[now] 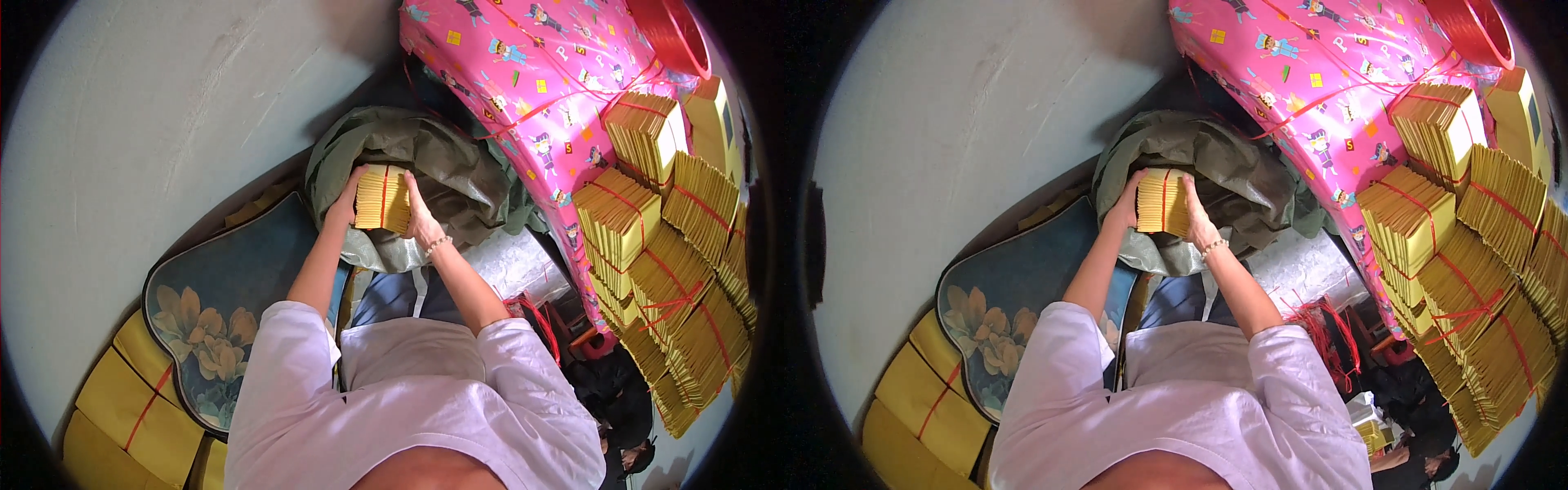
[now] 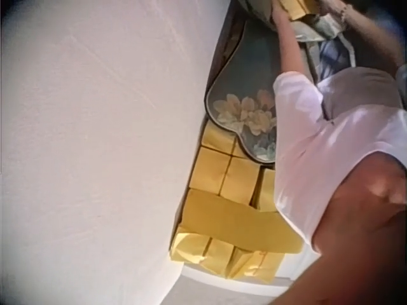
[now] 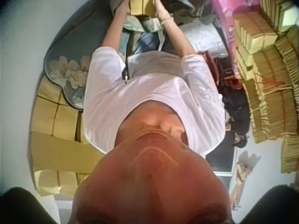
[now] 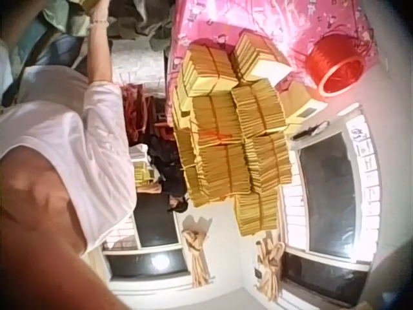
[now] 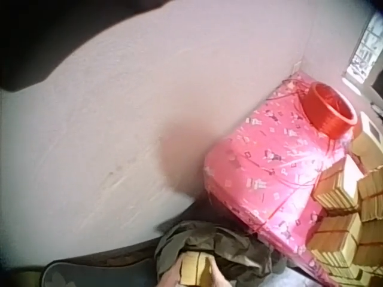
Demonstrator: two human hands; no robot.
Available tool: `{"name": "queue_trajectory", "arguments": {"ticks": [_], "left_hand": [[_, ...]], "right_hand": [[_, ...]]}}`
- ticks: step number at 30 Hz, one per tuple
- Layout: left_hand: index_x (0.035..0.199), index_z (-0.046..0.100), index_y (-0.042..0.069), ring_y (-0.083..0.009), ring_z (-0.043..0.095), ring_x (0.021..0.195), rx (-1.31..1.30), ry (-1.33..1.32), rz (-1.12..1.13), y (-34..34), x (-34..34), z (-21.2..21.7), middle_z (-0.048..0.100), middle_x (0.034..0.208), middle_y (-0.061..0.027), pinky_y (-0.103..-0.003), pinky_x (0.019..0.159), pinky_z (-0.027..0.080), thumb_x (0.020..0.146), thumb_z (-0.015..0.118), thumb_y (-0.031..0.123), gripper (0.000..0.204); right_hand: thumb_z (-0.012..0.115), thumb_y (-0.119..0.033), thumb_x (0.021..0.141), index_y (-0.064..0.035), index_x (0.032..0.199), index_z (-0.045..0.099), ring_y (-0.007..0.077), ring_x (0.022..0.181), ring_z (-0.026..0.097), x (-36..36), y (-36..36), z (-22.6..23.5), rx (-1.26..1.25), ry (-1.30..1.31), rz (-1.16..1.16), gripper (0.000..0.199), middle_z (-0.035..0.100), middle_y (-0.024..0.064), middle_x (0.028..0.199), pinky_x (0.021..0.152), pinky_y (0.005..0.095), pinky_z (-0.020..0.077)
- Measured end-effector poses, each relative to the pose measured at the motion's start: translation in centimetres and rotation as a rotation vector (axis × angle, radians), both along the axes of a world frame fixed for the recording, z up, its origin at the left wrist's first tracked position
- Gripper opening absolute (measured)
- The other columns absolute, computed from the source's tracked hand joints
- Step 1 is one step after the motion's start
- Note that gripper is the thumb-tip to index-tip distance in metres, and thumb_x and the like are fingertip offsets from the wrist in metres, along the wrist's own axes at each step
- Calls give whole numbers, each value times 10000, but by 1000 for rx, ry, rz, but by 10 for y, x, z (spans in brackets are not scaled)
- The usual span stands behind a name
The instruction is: Packing bundles of yellow paper into a large woven sack.
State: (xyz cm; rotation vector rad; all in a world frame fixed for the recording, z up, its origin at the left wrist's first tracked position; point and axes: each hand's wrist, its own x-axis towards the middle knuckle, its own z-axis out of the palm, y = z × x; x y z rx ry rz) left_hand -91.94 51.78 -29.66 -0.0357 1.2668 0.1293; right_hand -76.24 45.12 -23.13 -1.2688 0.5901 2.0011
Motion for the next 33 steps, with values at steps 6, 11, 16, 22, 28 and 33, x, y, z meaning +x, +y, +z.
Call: {"name": "queue_trajectory", "arguments": {"ticks": [6,11,16,22,28,33], "left_hand": [[1256,497,64,-244,529,1108,353,66,151,-10,4,-7,546,1227,-126,-371,925,436,895,432,553,612],[1343,327,-85,-378,371,1271,870,906,-273,-55,2,25,404,1346,-282,-392,1055,273,944,404,428,654],[1281,304,-82,-444,331,1201,1118,1059,-359,-126,39,50,347,1243,-296,-461,1033,266,758,483,-11,557],[1062,462,-35,-403,442,1017,1185,762,-973,-167,20,-8,453,1056,-230,-462,902,366,669,565,67,420],[1271,451,46,-367,458,1140,1347,655,-1338,-117,-5,-62,441,1301,-202,-458,949,365,632,690,283,722],[1392,345,220,-390,131,1375,925,478,-1690,-106,-9,-65,283,1443,-92,-617,1031,260,543,822,381,987]], "right_hand": [[676,-578,729,13,1288,434,233,1059,540,-12,0,-86,20,-443,85,850,548,147,1179,919,339,426],[708,-525,705,27,1319,365,378,1165,438,-29,17,-25,134,-1234,780,895,443,248,1247,955,409,387],[831,-374,481,-128,1401,285,391,1309,266,-1,17,6,1121,-1488,1174,1098,324,220,1375,1050,509,244],[801,-359,505,-150,1400,301,381,1376,154,-17,46,-5,1272,-1654,1677,1046,212,199,1465,1110,523,134],[712,-231,522,-70,1262,407,407,1269,299,-31,53,-29,1456,-1738,1479,817,373,238,1295,1082,551,173],[750,-270,464,-73,1248,427,402,1210,342,-22,79,-24,1485,-1687,1420,870,407,239,1211,1062,541,205]]}}
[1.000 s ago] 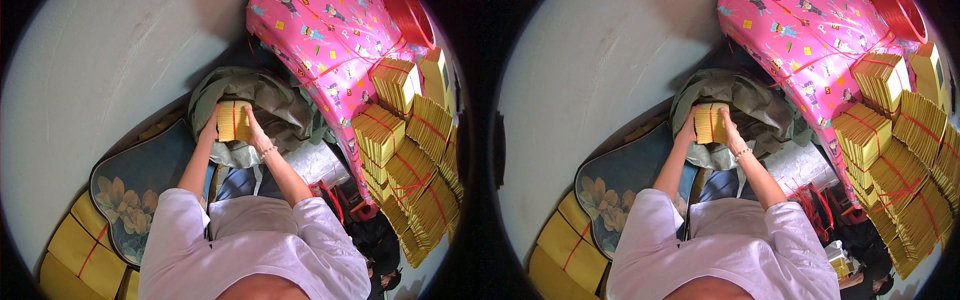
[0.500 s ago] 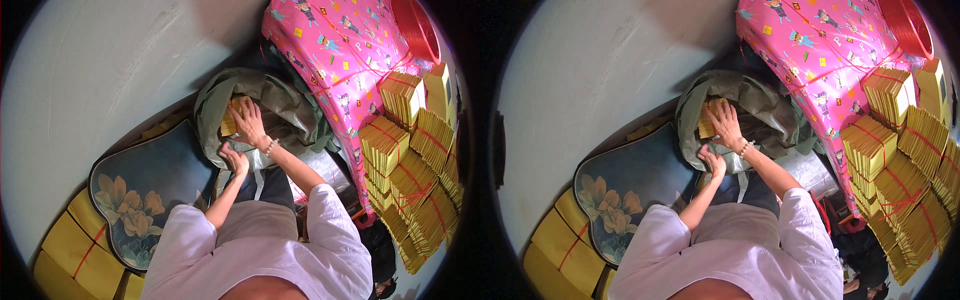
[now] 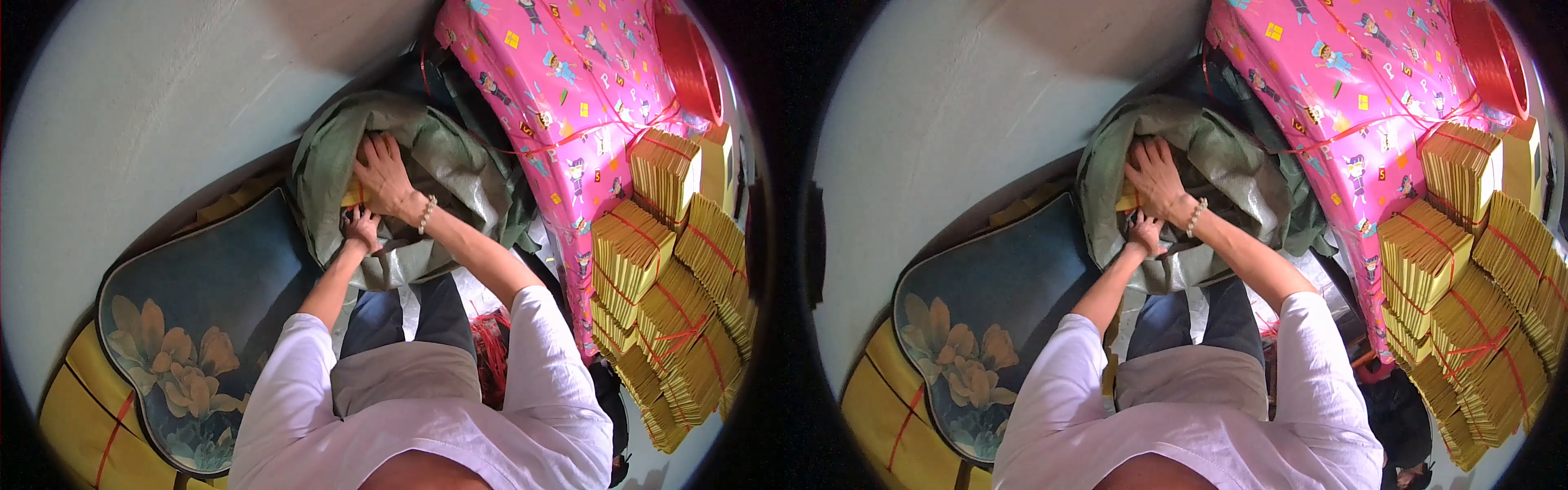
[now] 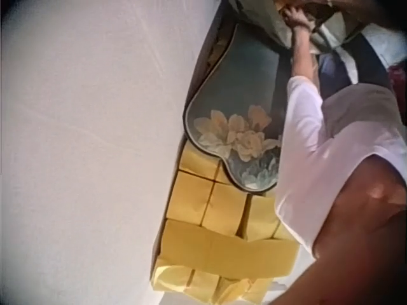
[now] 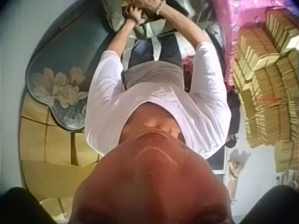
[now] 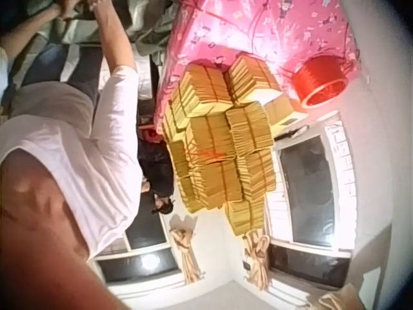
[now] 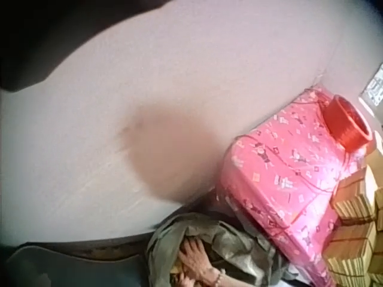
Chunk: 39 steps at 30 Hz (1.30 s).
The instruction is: Packing bundles of yellow paper into a large woven sack.
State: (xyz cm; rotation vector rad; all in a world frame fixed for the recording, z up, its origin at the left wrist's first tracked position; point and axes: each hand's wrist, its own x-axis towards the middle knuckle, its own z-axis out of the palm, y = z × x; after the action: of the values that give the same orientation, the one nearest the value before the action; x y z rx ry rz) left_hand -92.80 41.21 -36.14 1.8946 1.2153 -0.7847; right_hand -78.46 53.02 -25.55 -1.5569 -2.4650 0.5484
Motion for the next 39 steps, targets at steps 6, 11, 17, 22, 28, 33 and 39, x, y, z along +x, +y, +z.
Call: {"name": "queue_trajectory", "arguments": {"ticks": [6,11,17,22,28,33,39], "left_hand": [[1315,452,201,-486,183,1313,-28,33,-108,16,8,8,325,1413,-124,-657,976,301,619,770,337,777],[1069,608,97,-388,448,1131,162,-358,175,24,28,0,523,1196,-153,-539,912,380,655,647,191,426],[1383,379,110,-292,302,1339,-1,-391,194,12,52,-38,363,1432,-125,-403,1115,228,803,589,234,629],[1449,229,202,-240,170,1393,-337,-399,172,-6,67,-33,199,1513,-68,-364,1142,140,861,545,282,672],[1343,404,96,-273,267,1347,-348,-357,219,7,44,-44,368,1415,-144,-421,1100,223,803,607,217,589],[1297,445,91,-350,388,1228,332,-170,250,15,2,-29,391,1377,-160,-475,979,387,743,647,231,606],[1377,343,90,-451,388,1207,242,114,181,12,10,-9,105,1494,-195,-483,933,435,765,615,285,698]], "right_hand": [[768,-225,390,-101,1151,476,392,1205,350,-9,22,-4,18,114,-43,825,407,227,1237,1066,532,197],[799,-282,396,-107,1140,473,404,1206,332,-2,16,-8,4,140,-85,831,381,229,1256,1048,544,203],[799,-289,392,-107,1140,471,403,1208,332,-17,12,-6,29,230,-173,836,379,228,1261,1033,552,222],[775,-281,441,-102,1129,483,413,1230,304,-11,7,-14,-5,244,-67,769,364,224,1278,1043,551,201],[779,-182,393,-130,1125,466,391,1233,322,-3,11,-19,33,212,-96,798,376,203,1279,1057,534,209],[770,-176,413,-123,1139,460,393,1223,332,-1,11,-14,-2,213,-90,791,385,211,1266,1058,534,210],[780,-200,426,-120,1179,472,389,1235,327,8,22,-12,-1,188,-133,817,385,215,1281,1059,527,210]]}}
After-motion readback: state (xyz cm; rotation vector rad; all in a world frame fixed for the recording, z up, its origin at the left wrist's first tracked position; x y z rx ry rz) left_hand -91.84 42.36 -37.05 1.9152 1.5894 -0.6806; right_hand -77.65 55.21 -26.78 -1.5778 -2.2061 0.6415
